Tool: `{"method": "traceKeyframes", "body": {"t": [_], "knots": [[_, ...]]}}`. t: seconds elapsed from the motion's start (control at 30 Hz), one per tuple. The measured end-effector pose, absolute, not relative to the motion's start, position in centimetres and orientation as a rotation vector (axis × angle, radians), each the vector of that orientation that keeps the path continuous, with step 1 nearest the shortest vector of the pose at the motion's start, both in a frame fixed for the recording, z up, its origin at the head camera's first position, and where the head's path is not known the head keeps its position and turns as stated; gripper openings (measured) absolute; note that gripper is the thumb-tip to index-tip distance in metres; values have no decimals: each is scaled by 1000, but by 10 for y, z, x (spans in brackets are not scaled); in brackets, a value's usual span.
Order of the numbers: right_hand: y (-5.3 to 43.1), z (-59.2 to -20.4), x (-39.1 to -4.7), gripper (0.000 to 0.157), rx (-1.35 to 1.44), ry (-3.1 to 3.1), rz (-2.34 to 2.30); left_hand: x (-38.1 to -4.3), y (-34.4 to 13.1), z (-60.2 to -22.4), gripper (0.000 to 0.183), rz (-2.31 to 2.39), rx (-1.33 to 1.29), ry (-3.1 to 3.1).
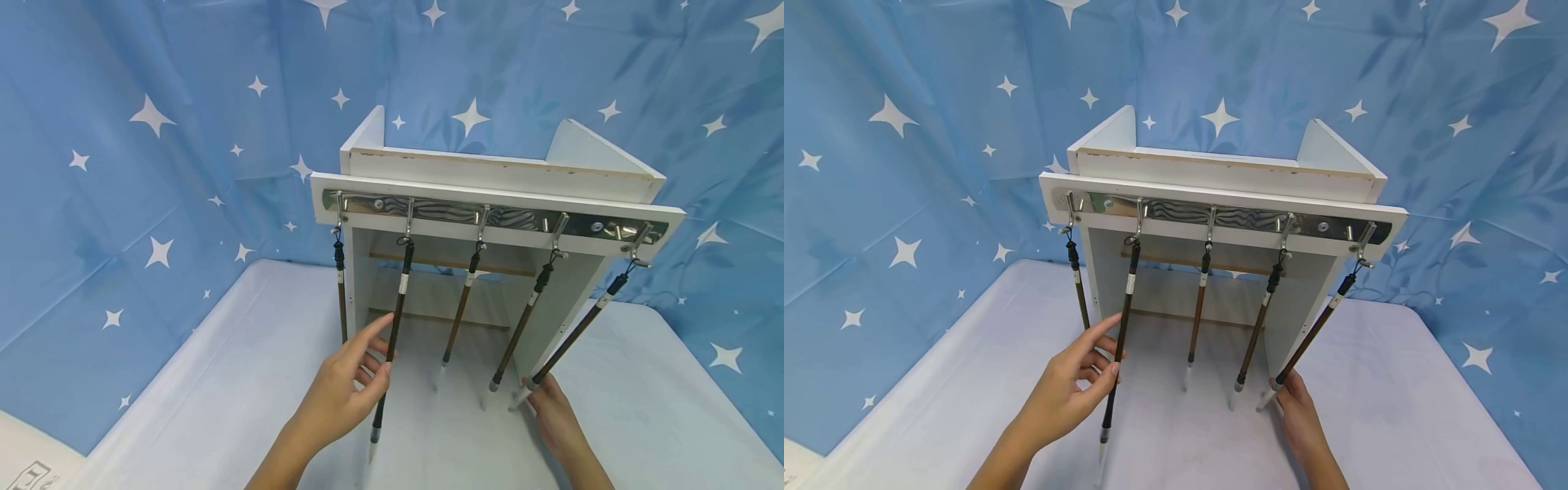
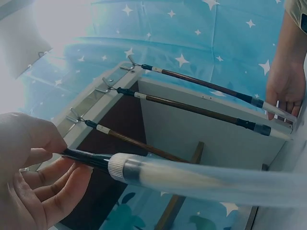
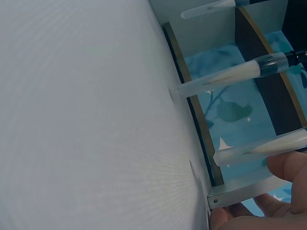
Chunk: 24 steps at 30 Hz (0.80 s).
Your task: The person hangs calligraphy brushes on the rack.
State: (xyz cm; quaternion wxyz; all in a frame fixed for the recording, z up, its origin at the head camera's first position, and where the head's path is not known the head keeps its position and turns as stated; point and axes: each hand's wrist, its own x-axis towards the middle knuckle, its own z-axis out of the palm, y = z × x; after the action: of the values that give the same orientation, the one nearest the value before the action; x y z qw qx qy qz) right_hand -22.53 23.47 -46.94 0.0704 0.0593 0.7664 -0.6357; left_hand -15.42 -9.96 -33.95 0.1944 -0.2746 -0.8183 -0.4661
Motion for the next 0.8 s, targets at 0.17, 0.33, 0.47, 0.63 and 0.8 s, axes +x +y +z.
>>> {"method": "traceKeyframes", "body": {"t": [0.17, 0.33, 0.47, 0.63, 0.8], "knots": [[235, -468, -225, 72, 181, 2296, -1927, -155, -99, -338, 56, -1486, -807, -2294], [235, -468, -226, 72, 178, 2293, -1931, -156, -99, -339, 54, -1568, -821, -2301], [235, -470, -227, 73, 175, 2291, -1927, -156, -100, -340, 55, -1567, -807, -2313], [236, -472, -228, 73, 177, 2300, -1907, -159, -99, -343, 56, -1457, -761, -2378], [235, -470, -226, 72, 183, 2312, -1906, -162, -99, -347, 61, -1260, -703, -2449]]}}
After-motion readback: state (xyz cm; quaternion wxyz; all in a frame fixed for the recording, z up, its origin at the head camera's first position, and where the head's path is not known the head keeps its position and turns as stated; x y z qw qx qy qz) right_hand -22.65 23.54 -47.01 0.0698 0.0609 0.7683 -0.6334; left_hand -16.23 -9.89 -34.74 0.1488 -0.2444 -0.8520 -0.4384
